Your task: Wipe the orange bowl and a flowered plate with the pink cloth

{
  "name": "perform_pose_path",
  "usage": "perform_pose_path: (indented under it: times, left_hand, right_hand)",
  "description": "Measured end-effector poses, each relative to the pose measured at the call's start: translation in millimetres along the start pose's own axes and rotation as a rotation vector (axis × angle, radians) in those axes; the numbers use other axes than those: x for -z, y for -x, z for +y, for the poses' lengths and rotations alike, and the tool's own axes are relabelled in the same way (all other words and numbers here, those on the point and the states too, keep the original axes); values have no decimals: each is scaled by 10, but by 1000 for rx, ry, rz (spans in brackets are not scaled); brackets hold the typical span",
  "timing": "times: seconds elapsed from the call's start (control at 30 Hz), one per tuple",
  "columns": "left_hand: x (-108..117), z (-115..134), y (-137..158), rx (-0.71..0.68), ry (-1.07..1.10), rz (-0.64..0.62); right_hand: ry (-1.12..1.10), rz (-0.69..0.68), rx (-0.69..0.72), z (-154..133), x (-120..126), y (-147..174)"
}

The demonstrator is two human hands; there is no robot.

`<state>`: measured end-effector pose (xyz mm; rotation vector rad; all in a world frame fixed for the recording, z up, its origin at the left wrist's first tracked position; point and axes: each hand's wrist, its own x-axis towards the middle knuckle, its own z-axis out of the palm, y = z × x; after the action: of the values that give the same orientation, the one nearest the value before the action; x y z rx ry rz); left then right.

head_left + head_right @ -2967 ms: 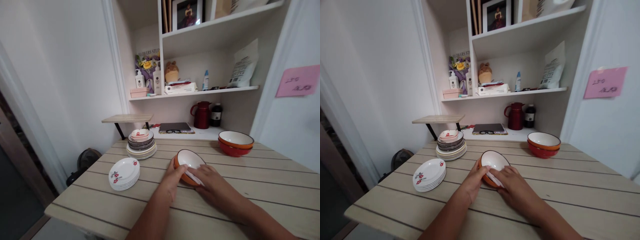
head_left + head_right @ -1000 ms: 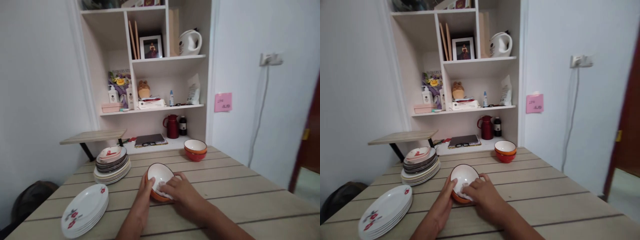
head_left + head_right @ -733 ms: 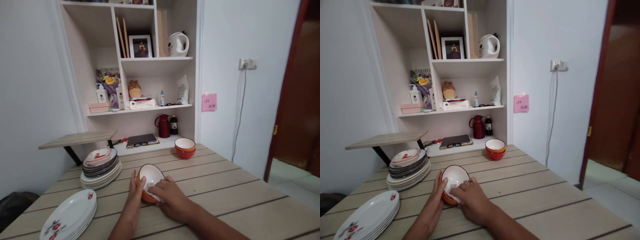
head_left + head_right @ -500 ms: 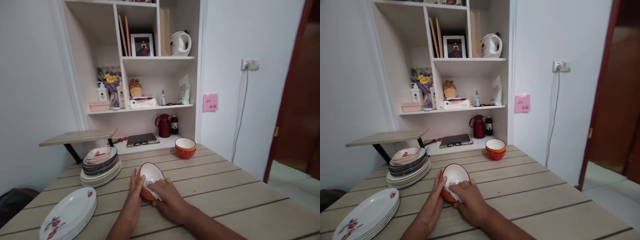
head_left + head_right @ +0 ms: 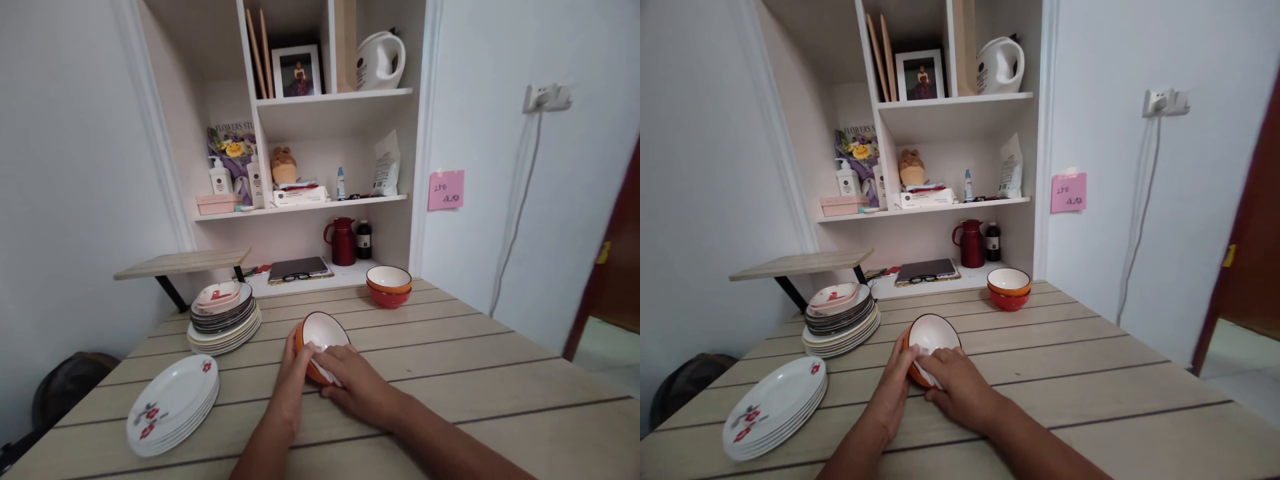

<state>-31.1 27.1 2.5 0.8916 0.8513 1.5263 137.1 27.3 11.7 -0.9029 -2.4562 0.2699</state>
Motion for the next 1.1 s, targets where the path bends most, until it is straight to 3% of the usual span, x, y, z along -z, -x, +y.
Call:
perform_pose_path:
  times: [0.17,0.43,0.53,0.73,0.87,1.1]
  left_hand:
    - [-58,154,68,83,114,-26]
    - [-5,214,28,215,247,22]
    - [16,211,41,246,244,-25]
    - [5,206,79,133,212,-14]
    - [40,190,63,149,184,-41]
    - [36,169,93,95,201,-164]
  right_hand:
    - [111,-54,97,5,151,5]
    - [343,93,137,111,188,21]
    - [332,116,160,98,121,22]
    - [309,119,136,41,38,31]
    - [282,83,125,-13,16,41]
    - [39,143,13,-77,-14,47]
